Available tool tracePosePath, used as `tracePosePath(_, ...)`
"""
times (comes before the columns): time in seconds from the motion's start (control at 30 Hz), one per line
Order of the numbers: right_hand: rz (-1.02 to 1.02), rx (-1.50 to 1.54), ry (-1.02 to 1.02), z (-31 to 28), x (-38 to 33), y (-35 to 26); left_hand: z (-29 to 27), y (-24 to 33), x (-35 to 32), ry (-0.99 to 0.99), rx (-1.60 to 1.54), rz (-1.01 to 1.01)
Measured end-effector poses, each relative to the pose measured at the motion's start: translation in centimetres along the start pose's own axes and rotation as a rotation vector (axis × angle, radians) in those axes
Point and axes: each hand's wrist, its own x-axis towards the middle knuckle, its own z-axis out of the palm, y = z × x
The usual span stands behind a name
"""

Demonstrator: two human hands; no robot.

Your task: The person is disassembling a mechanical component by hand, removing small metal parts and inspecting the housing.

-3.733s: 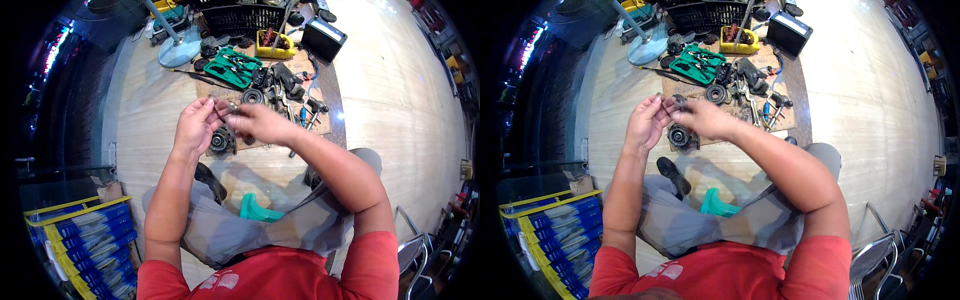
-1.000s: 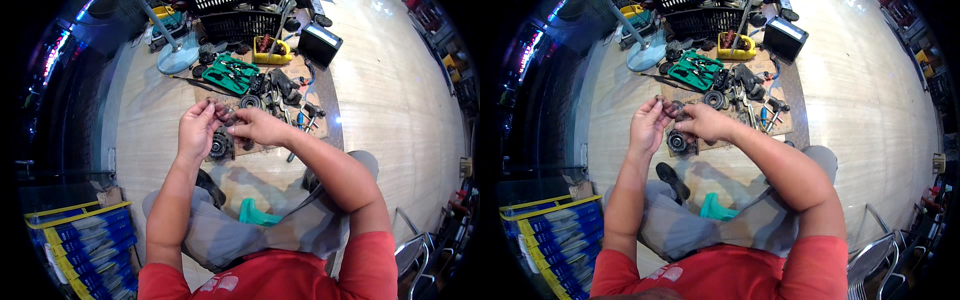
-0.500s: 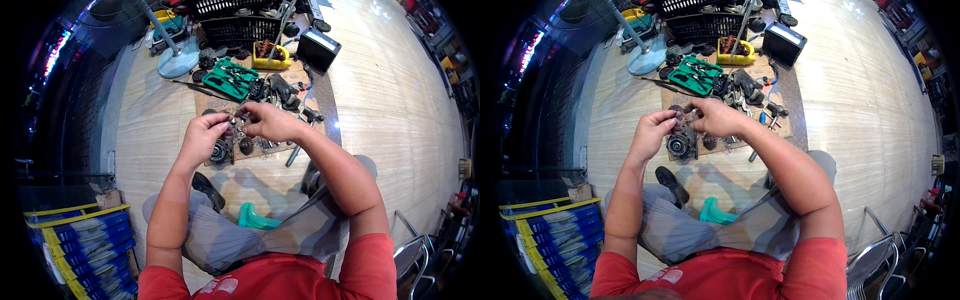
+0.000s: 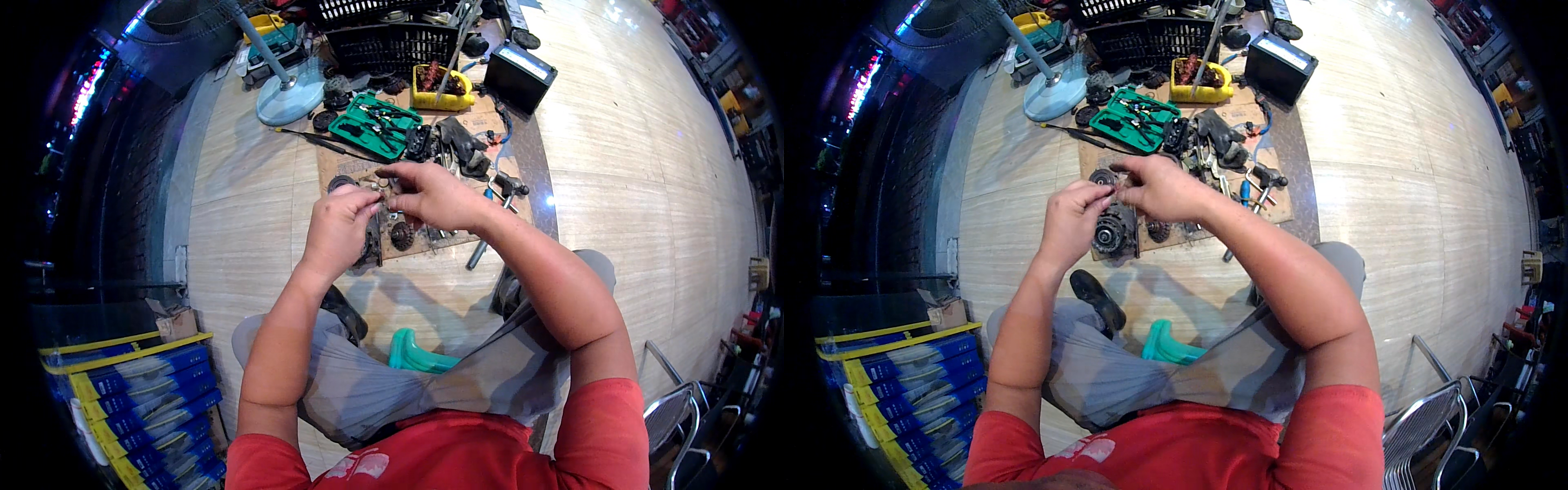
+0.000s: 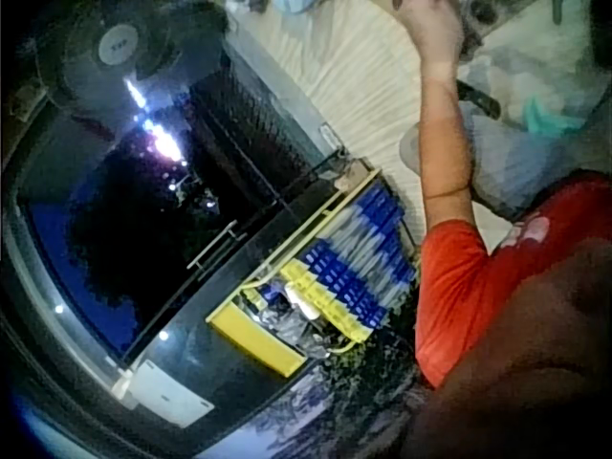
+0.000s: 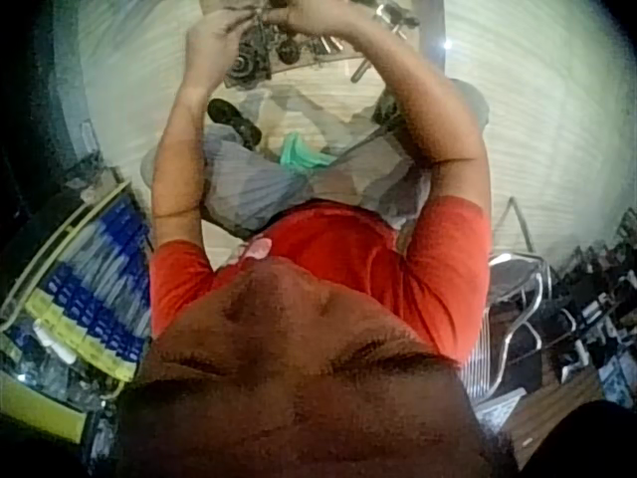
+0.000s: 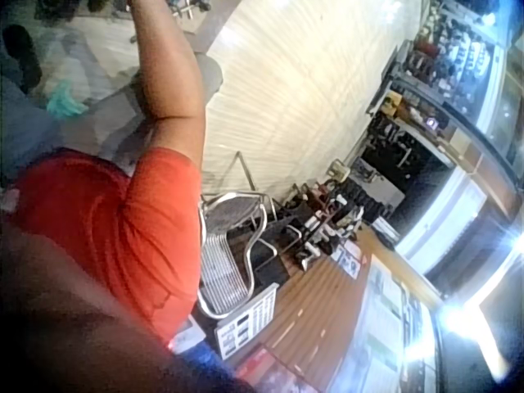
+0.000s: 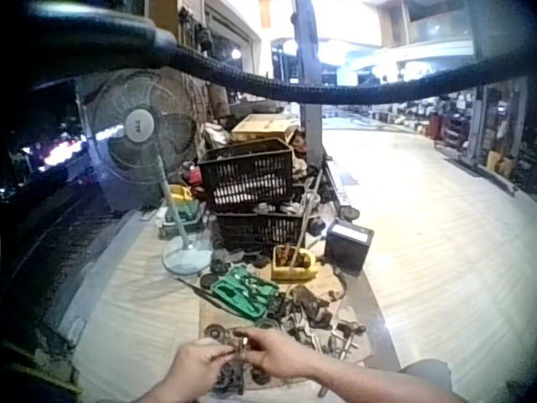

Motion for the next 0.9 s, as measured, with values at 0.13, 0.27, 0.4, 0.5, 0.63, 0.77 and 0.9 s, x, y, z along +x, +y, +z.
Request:
tracePosePath(0.13,-0.296,-0.103,0.02,0.3,0.4,0.8,0.0,0.8,0.0,-0.009,0.028,0.069)
tracePosePath(0.27,-0.239,-0.068,0.039,0.2,0.5,0.7,-0.1,1.3,0.2,0.02,-0.028,0.052)
tracePosePath(0.4,-0.215,-0.027,0.063,0.4,0.3,0.0,0.8,0.7,-0.3,0.11,-0.253,-0.196)
tracePosePath(0.5,-0.192,-0.063,0.107,0.7,0.0,-0.5,0.9,0.2,-0.4,0.15,-0.234,-0.173)
tracePosePath(0.63,-0.155,-0.064,0.118,1.1,-0.5,-0.8,0.8,0.6,-0.4,0.17,-0.21,-0.161)
tracePosePath(0.77,-0.198,-0.097,0.175,1.8,-0.6,-0.9,0.9,0.0,-0.6,0.163,-0.189,-0.15)
tracePosePath(0.9,-0.193,-0.085,0.223,1.5,0.0,-0.5,0.7,0.9,-0.3,0.248,-0.039,0.053)
